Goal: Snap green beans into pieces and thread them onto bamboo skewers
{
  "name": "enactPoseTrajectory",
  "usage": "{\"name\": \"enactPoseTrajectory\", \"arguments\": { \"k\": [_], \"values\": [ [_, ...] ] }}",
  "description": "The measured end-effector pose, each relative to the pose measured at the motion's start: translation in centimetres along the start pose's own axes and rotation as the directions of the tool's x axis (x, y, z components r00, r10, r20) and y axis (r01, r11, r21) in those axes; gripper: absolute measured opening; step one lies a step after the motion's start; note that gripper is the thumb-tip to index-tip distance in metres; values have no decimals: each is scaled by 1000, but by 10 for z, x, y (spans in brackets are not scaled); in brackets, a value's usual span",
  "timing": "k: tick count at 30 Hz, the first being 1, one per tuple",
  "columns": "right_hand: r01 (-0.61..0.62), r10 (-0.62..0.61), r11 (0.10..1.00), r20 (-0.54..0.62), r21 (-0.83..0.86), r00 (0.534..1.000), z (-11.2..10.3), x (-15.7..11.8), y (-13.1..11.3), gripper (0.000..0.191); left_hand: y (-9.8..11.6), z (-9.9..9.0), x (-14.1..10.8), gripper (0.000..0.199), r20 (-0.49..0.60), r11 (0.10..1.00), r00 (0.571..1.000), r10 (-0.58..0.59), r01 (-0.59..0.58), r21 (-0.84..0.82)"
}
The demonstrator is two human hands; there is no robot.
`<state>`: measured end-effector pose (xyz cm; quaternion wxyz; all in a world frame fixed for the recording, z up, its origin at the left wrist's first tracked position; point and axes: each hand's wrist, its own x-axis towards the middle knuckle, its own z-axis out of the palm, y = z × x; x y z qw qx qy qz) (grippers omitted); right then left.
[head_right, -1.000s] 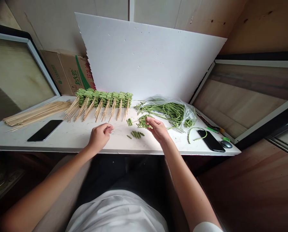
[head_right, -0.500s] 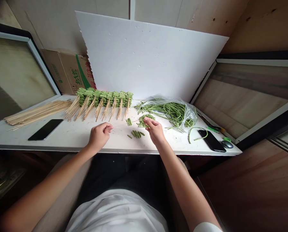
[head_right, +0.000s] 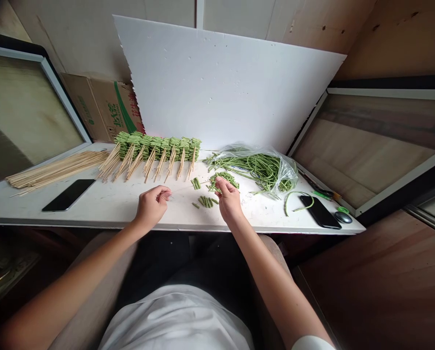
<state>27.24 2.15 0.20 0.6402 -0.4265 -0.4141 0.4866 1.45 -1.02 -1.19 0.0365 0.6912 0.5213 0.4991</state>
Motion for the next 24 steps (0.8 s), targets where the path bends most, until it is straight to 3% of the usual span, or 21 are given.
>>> {"name": "enactPoseTrajectory", "arguments": {
  "k": [9,13,17,21,24],
  "values": [
    [-7,7,1000,8,9,1000,26,-27,15,38,11,8,-10,18,31,997,999,20,-18,-69],
    [1,1,999,51,-50,999,16,-17,11,41,6,8,-6,17,31,997,999,9,-7,-76],
    [114,-93,969,103,-219,990,-10,5,1,50,-1,7,-2,17,30,998,999,-16,18,-52],
    [260,-122,763,264,-591,957,-36,22,-5,30,-6,7,0,16,32,998,999,-32,34,-51],
    [325,-92,598,341,-732,936,-47,27,-2,19,-8,7,0,16,31,998,999,-37,39,-45]
  ]
}}
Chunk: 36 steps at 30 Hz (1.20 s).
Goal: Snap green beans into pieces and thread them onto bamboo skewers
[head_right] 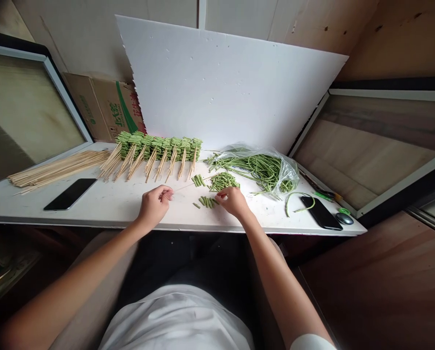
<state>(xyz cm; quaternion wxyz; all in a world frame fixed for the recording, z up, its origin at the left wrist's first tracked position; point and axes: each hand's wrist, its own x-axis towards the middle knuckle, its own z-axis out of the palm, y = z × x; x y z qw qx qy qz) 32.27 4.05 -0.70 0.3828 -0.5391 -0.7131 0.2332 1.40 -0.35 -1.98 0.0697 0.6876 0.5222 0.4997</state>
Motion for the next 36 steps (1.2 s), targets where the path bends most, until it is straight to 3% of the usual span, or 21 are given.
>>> {"name": "enactPoseTrajectory", "arguments": {
  "k": [4,9,13,18,22,36],
  "values": [
    [-23,24,999,36,-38,999,7,-2,8,26,2,0,-1,16,5,1000,1000,14,-14,22],
    [3,-3,1000,-15,0,1000,8,-2,5,29,4,0,-2,17,14,999,1000,26,-26,31],
    [-48,61,980,-64,192,996,-7,2,-1,32,4,0,-1,17,8,999,1000,28,-28,25],
    [-116,184,815,-64,567,981,-20,3,-12,47,5,-2,-1,16,1,1000,1000,28,-28,12],
    [-126,174,687,6,715,985,-19,2,-23,43,6,-1,-3,17,11,999,999,35,-35,2],
    [-128,156,626,37,769,987,-16,1,-31,38,3,0,-3,17,19,1000,1000,18,-18,11]
  ]
}}
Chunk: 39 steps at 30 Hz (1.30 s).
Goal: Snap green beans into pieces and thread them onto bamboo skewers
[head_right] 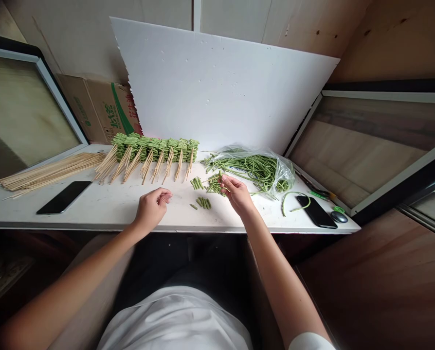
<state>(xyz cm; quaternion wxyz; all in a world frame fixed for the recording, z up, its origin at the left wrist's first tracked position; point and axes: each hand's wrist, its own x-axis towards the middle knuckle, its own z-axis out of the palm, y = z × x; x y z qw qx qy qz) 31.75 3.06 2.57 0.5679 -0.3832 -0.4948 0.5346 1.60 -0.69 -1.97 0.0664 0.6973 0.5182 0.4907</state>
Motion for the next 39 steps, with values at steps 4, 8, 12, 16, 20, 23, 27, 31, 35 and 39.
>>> {"name": "enactPoseTrajectory", "arguments": {
  "k": [4,8,12,16,20,23,27,31,35,39],
  "values": [
    [15,-15,1000,-18,-8,1000,0,1,3,37,-1,1,0,17,-4,1000,1000,7,-7,15],
    [60,-61,998,-82,-15,995,0,4,7,37,-2,1,0,17,-4,1000,1000,12,-12,27],
    [94,-99,994,-112,-57,989,0,4,8,37,-3,1,0,18,-3,999,1000,6,-6,33],
    [103,-110,992,-104,-78,988,0,4,11,37,-5,1,0,18,-8,999,1000,6,-6,39],
    [108,-119,988,-97,-110,988,-1,4,14,40,-5,1,0,18,-6,999,1000,0,0,45],
    [109,-122,985,-98,-131,988,0,4,14,41,-4,0,0,18,-3,999,1000,-8,8,51],
    [99,-109,989,-93,-112,990,1,3,13,41,-2,1,-1,19,8,998,1000,-17,16,59],
    [110,-118,990,-95,-85,988,2,3,12,37,-1,1,-1,20,12,998,1000,-15,14,60],
    [144,-151,986,-94,-81,984,0,3,11,34,2,-2,-1,21,0,997,1000,1,-1,73],
    [149,-159,983,-94,-110,983,-1,3,11,35,5,-5,1,20,-11,996,1000,3,-2,93]
  ]
}}
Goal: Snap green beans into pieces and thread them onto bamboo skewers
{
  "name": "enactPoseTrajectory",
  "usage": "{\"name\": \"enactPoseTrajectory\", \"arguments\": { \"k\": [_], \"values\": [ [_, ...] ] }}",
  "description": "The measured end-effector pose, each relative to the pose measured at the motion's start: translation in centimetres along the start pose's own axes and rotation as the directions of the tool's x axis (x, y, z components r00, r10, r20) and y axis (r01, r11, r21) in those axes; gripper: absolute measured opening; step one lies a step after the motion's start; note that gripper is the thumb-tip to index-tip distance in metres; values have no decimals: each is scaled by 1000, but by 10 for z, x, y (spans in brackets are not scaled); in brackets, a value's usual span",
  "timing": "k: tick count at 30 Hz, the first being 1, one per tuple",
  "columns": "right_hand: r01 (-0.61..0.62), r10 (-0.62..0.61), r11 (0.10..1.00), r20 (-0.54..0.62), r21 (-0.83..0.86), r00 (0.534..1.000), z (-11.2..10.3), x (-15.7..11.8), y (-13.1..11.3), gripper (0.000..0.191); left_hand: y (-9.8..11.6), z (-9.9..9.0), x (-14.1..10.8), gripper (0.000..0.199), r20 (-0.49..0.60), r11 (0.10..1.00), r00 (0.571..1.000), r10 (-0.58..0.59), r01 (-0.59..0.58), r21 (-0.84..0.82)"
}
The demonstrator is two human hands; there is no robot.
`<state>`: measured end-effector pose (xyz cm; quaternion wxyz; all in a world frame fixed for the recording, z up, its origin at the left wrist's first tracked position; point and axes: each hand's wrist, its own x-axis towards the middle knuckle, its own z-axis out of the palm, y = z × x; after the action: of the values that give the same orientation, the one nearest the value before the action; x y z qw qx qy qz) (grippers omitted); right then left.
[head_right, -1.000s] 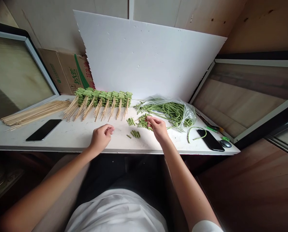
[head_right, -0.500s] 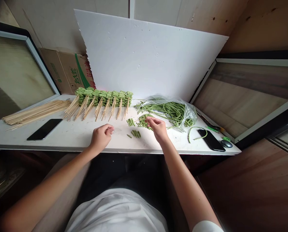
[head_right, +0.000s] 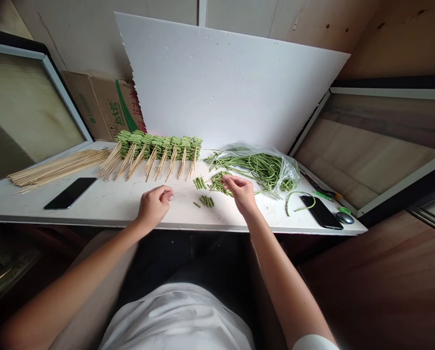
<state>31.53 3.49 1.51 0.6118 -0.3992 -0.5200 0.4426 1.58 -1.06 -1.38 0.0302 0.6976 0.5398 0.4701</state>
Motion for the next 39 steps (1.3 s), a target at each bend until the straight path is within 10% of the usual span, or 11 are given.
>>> {"name": "enactPoseTrajectory", "arguments": {
  "k": [32,39],
  "values": [
    [20,-20,1000,-14,4,1000,48,-29,15,35,4,4,-4,20,-13,998,1000,-2,1,-61],
    [12,1,975,56,-223,998,27,-15,13,42,0,-1,3,19,-6,998,998,-58,58,-32]
  ]
}}
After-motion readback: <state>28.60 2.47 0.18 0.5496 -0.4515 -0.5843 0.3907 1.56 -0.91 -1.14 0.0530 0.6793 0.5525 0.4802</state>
